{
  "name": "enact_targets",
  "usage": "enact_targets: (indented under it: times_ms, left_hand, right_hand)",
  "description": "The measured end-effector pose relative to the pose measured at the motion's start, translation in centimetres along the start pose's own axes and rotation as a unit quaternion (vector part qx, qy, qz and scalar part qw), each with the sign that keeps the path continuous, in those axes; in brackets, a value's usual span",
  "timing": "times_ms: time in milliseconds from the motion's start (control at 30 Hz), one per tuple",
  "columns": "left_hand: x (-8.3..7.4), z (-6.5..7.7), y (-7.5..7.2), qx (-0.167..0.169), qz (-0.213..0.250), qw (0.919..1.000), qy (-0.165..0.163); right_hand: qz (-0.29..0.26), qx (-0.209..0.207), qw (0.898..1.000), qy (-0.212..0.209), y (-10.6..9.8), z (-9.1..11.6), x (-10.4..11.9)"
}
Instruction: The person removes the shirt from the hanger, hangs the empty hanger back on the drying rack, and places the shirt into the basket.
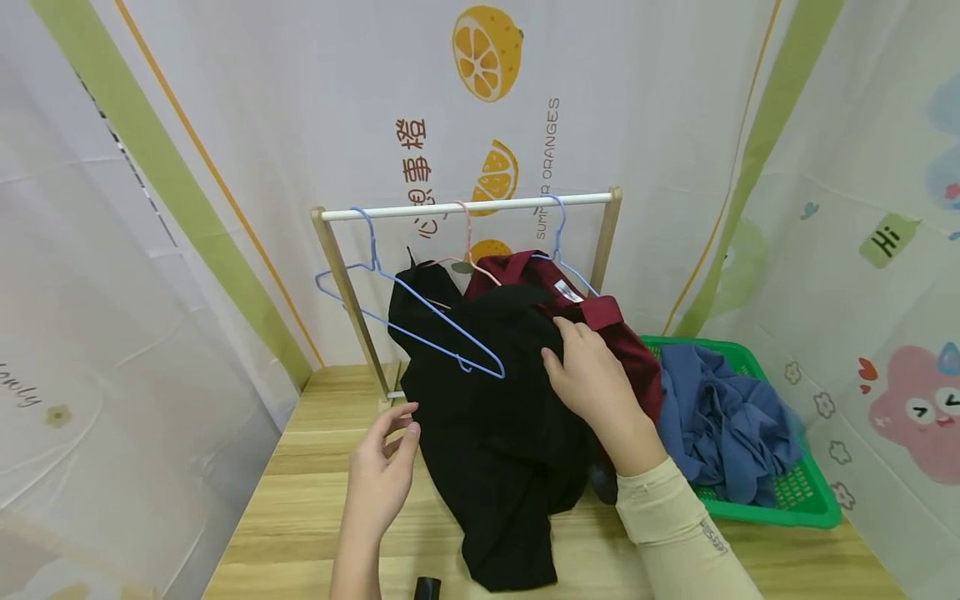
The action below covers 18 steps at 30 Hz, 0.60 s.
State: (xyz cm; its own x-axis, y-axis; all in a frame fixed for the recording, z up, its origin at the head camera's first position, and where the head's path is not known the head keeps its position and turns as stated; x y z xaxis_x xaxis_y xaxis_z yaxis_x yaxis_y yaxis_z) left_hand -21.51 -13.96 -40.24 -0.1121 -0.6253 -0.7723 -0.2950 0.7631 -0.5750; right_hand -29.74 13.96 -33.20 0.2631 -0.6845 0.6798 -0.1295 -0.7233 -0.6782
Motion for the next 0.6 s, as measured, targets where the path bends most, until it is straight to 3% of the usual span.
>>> enact_targets:
  times_ms: [267,600]
  left_hand:
    - [-0.2,-1.7,0.2,0.008,-0.008,0.9999,0.011]
    - [-0.5,-3.0,1.3,0.021,0.001,0.9995,0.024]
  right_hand:
    - [0.013,-0.017,0.999,-0.025,0.5,-1.1,0.4]
    - [-0.007,-0.073,0.994,-0.077,0.3,-0.8,1.5]
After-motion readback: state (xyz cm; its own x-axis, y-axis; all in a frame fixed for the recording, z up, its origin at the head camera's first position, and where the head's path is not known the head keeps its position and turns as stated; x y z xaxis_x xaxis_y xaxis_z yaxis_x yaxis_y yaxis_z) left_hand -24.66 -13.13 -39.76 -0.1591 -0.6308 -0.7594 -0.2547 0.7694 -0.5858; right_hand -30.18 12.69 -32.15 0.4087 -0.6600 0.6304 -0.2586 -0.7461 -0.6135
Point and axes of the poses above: each hand's wrist, its own z-axis away from the middle knuckle, its own y-axis out of the palm, x = y × z, the point moved 6 cm from there along -z, towards the middle knuckle, and after that the axes turned 15 degrees about -z, right-handed, at the moved point
